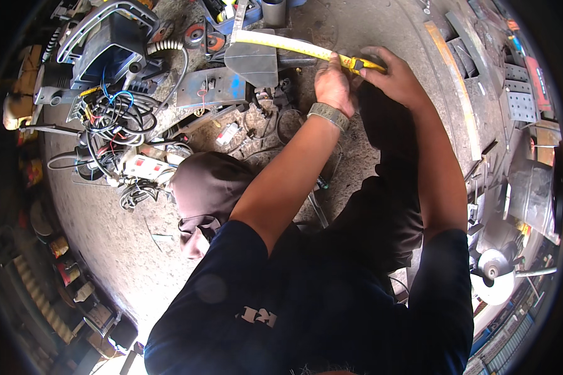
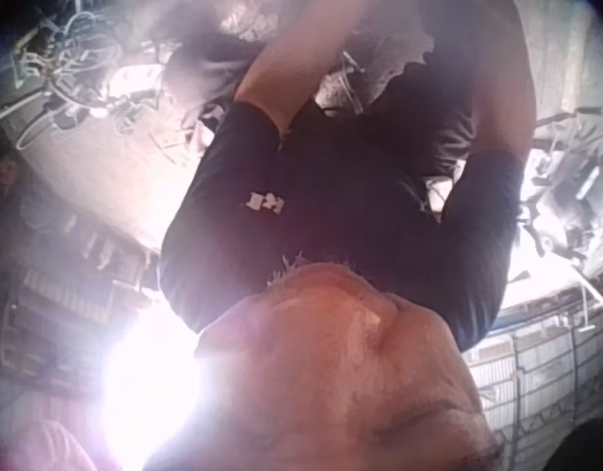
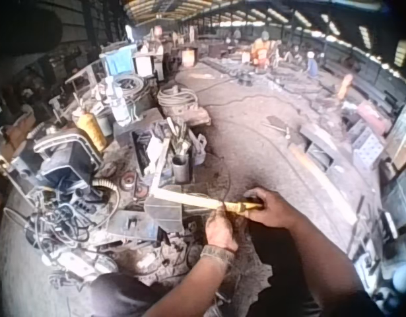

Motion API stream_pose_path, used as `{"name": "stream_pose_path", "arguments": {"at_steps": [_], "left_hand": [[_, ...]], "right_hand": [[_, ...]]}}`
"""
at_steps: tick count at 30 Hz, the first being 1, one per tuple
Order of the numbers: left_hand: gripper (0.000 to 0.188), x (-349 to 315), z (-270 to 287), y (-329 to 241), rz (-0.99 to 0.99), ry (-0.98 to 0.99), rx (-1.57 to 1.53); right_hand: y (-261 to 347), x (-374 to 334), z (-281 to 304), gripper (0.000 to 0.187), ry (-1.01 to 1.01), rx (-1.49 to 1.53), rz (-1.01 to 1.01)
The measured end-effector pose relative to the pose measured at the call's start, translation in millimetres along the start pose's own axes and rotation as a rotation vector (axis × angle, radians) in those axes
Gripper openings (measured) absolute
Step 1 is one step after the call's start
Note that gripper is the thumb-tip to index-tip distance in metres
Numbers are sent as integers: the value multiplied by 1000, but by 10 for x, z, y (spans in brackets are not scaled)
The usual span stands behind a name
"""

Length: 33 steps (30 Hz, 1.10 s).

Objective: The person kneels on the workshop floor and uses a yellow tape measure to measure the dimensions of a grey metal part. They then place a metal square ruler on the part to check its alignment and angles.

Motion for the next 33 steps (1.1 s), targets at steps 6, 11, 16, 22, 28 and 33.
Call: {"name": "stream_pose_path", "arguments": {"at_steps": [6, 11, 16, 22, 28, 33], "left_hand": [[31, 1, 212, -313, -164, -31, 257], [32, 86, 283, -395, -158, -97, 310], [33, 157, 265, -420, -165, -129, 352], [34, 186, 310, -464, -178, -135, 382], [37, 196, 347, -484, -250, -122, 437], [37, 177, 438, -513, -600, -54, 839]], "right_hand": [[-226, 30, 46, 58, 32, -1, -17], [-314, 122, 51, 57, -6, -70, 21], [-308, 178, 54, 58, 24, -57, 5], [-381, 304, 40, 60, 63, -38, 31], [-452, 320, -47, 59, 14, -45, 119], [-249, 319, -115, 60, 42, -136, 71]]}}
Point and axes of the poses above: each hand's wrist, its own x-axis towards the middle knuckle, its own z-axis out of the back of the hand, y = z × x, the point moved 3 cm from there along x, towards the middle knuckle, and after that the axes turned 8 degrees about -z, right-handed, at the moved point
